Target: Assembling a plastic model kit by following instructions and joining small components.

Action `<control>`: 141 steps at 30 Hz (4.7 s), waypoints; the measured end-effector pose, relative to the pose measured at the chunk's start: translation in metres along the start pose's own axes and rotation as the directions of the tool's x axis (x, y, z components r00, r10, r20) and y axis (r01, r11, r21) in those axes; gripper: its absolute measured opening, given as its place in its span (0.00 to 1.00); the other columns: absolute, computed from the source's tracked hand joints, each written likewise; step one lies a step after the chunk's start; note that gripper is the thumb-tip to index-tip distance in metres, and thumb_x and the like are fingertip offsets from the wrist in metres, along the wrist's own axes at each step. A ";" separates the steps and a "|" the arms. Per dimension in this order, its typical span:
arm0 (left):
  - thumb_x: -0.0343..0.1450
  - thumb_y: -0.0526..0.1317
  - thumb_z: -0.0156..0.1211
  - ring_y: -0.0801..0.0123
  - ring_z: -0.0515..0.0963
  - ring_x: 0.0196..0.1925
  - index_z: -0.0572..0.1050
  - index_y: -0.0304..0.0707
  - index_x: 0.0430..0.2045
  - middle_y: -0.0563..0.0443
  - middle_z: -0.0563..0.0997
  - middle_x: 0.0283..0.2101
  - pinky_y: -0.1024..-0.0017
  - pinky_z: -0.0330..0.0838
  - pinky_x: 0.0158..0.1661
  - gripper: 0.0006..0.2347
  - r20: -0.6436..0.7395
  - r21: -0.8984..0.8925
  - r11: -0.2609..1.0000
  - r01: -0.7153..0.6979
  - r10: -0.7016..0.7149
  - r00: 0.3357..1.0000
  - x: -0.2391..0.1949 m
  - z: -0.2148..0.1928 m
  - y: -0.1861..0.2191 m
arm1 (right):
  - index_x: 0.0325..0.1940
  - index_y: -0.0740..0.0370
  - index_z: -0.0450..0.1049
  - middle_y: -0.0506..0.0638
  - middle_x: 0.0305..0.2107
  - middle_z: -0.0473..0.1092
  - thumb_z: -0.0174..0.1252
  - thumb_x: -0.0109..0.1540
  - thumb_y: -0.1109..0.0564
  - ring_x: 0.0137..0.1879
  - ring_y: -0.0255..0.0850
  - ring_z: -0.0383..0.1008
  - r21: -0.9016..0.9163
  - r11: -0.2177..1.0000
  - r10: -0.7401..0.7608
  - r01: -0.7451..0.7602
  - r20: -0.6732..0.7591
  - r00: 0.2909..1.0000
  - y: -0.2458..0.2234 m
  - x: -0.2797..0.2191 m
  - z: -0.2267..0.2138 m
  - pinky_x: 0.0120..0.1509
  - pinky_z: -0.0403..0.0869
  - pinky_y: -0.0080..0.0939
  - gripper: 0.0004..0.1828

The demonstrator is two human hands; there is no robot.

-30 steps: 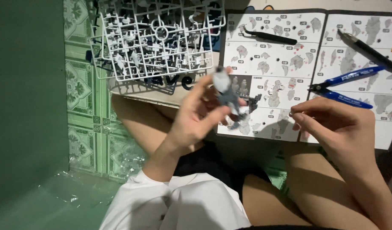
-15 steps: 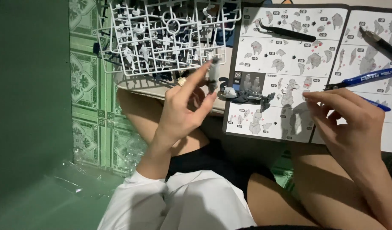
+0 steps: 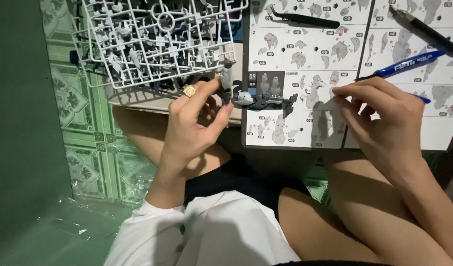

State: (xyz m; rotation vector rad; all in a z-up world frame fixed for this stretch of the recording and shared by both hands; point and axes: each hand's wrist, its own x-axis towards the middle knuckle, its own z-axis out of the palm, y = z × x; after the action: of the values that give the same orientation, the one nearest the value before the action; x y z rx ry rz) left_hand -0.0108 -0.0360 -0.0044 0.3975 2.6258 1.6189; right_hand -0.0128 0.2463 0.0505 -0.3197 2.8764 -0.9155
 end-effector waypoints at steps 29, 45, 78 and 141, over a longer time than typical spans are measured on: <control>0.70 0.30 0.62 0.66 0.75 0.28 0.71 0.24 0.50 0.43 0.76 0.34 0.72 0.69 0.31 0.15 0.006 0.180 0.979 -0.100 0.101 0.995 0.013 0.011 0.013 | 0.44 0.71 0.72 0.53 0.33 0.73 0.56 0.62 0.66 0.36 0.35 0.75 0.509 0.837 0.311 -0.201 -0.140 0.940 0.018 -0.016 -0.017 0.35 0.74 0.29 0.07; 0.74 0.32 0.49 0.81 0.75 0.39 0.67 0.31 0.59 0.51 0.81 0.39 0.82 0.71 0.41 0.16 0.497 -0.691 0.594 0.412 -0.023 0.867 0.022 0.020 0.046 | 0.45 0.73 0.74 0.57 0.33 0.74 0.57 0.63 0.67 0.37 0.40 0.77 0.485 0.858 0.249 -0.166 -0.112 0.962 0.025 -0.038 -0.031 0.37 0.76 0.34 0.07; 0.74 0.30 0.52 0.78 0.80 0.42 0.65 0.33 0.59 0.47 0.81 0.47 0.81 0.74 0.33 0.17 0.453 -0.712 0.560 0.424 -0.096 0.886 -0.005 0.042 0.041 | 0.48 0.74 0.72 0.59 0.35 0.73 0.54 0.66 0.67 0.37 0.41 0.76 0.525 0.808 0.293 -0.267 0.035 0.955 0.034 -0.049 -0.022 0.43 0.76 0.36 0.07; 0.67 0.30 0.67 0.71 0.84 0.37 0.70 0.28 0.47 0.45 0.80 0.44 0.80 0.78 0.32 0.16 0.242 -0.454 0.887 0.092 0.024 0.970 -0.008 0.068 0.030 | 0.45 0.72 0.72 0.57 0.34 0.72 0.55 0.62 0.67 0.37 0.40 0.74 0.563 0.683 0.482 -0.465 0.130 0.866 0.028 -0.040 -0.018 0.39 0.74 0.36 0.08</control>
State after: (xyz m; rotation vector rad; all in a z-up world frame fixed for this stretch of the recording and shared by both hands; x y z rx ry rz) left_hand 0.0136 0.0341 -0.0099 0.4795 1.9751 1.9640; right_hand 0.0188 0.2882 0.0499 0.4850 2.3190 -1.5870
